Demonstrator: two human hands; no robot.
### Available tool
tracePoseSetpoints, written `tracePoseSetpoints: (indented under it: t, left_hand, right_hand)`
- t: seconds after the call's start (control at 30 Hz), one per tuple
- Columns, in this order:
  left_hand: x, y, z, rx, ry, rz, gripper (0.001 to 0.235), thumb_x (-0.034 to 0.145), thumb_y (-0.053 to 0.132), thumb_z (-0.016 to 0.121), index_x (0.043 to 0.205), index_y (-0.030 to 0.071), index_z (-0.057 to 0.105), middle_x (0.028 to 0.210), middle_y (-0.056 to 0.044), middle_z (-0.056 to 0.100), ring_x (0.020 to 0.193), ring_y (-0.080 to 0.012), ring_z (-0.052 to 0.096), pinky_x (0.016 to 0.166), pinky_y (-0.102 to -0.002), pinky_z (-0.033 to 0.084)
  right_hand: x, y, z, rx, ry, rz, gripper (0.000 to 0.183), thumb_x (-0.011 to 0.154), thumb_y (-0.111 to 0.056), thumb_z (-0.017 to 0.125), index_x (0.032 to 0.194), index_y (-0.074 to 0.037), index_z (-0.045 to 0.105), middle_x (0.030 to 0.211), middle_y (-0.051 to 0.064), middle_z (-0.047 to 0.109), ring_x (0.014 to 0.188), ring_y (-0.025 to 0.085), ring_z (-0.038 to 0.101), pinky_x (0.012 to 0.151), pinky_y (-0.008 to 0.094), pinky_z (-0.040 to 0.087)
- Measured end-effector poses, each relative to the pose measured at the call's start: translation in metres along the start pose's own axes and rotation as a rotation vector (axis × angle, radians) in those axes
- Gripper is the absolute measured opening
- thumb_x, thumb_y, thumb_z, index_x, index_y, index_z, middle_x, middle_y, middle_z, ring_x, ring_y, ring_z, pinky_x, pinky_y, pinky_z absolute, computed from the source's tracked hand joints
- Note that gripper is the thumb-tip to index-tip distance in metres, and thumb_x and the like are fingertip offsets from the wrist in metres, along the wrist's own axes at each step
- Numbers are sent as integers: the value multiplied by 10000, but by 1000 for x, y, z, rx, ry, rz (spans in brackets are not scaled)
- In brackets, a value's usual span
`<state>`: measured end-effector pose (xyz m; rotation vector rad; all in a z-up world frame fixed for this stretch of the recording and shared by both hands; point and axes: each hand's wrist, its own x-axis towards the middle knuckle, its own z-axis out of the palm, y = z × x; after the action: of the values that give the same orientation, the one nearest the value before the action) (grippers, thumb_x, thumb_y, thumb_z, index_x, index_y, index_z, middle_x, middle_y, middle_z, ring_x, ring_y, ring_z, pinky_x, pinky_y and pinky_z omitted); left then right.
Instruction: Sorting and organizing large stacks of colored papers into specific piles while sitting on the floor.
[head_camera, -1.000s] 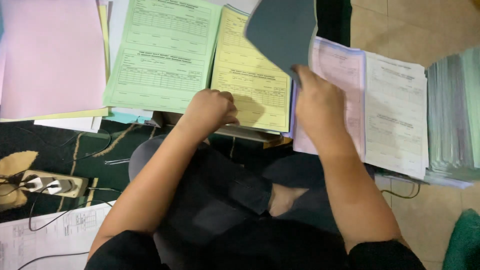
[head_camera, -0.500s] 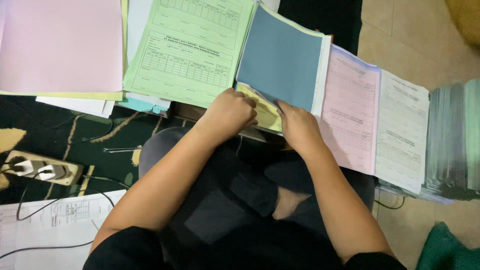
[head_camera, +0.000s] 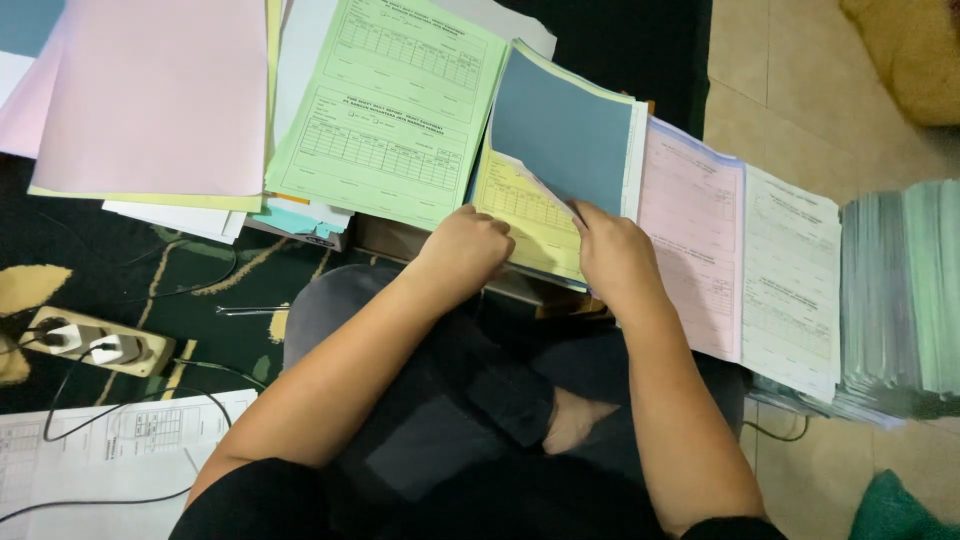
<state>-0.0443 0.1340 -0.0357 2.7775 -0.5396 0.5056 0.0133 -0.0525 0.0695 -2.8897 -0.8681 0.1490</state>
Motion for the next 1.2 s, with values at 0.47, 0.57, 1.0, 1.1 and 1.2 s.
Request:
tracePoseSetpoints:
  t: [0.47, 0.57, 1.0, 1.1, 1.2]
  left_hand:
    - [-4, -2, -6, -8, -50, -54, 522, 873, 35, 685, 1391, 72, 635, 786, -125, 774, 723, -292, 763, 657, -374, 602]
    - [-4, -8, 8, -50, -32, -38, 481, 854, 88, 736, 1330, 81, 669, 793, -103, 773, 739, -282, 760, 694, -373, 590]
    - [-16, -34, -41, -270, 613, 7, 221, 944, 292, 742, 959, 91, 650, 908, -84, 703, 939, -300, 675, 776, -406, 521]
    - [-58, -107, -53, -83, 318, -223, 287, 848, 352, 851, 974, 111, 759, 935, -86, 716, 912, -319, 681, 778, -419, 527]
    - [-85, -153, -54, -74, -59, -387, 582, 608, 528, 939, 1015, 132, 812, 1018, -54, 743, 925, -295, 670, 870, -448, 531]
  right_hand:
    - [12, -1, 23, -71, -62, 50, 337, 1063, -152, 447, 1267, -79, 705, 934, 243, 754, 904, 466, 725, 763, 586, 576]
    - [12, 7, 35, -89, -79, 33, 337, 1036, -123, 459, 1258, -84, 708, 946, 229, 759, 912, 459, 727, 766, 577, 582]
    - [-6, 18, 52, -5, 36, 14, 368, 1097, -200, 432, 1095, 95, 651, 874, 353, 679, 909, 573, 655, 778, 640, 517]
    - [6, 27, 13, -58, 200, -22, 365, 1134, -184, 477, 1219, 128, 645, 864, 396, 666, 904, 617, 632, 775, 691, 474]
    - [21, -24, -27, -334, 470, -178, 170, 1077, 12, 644, 1202, 95, 724, 780, 237, 698, 542, 339, 627, 564, 421, 503]
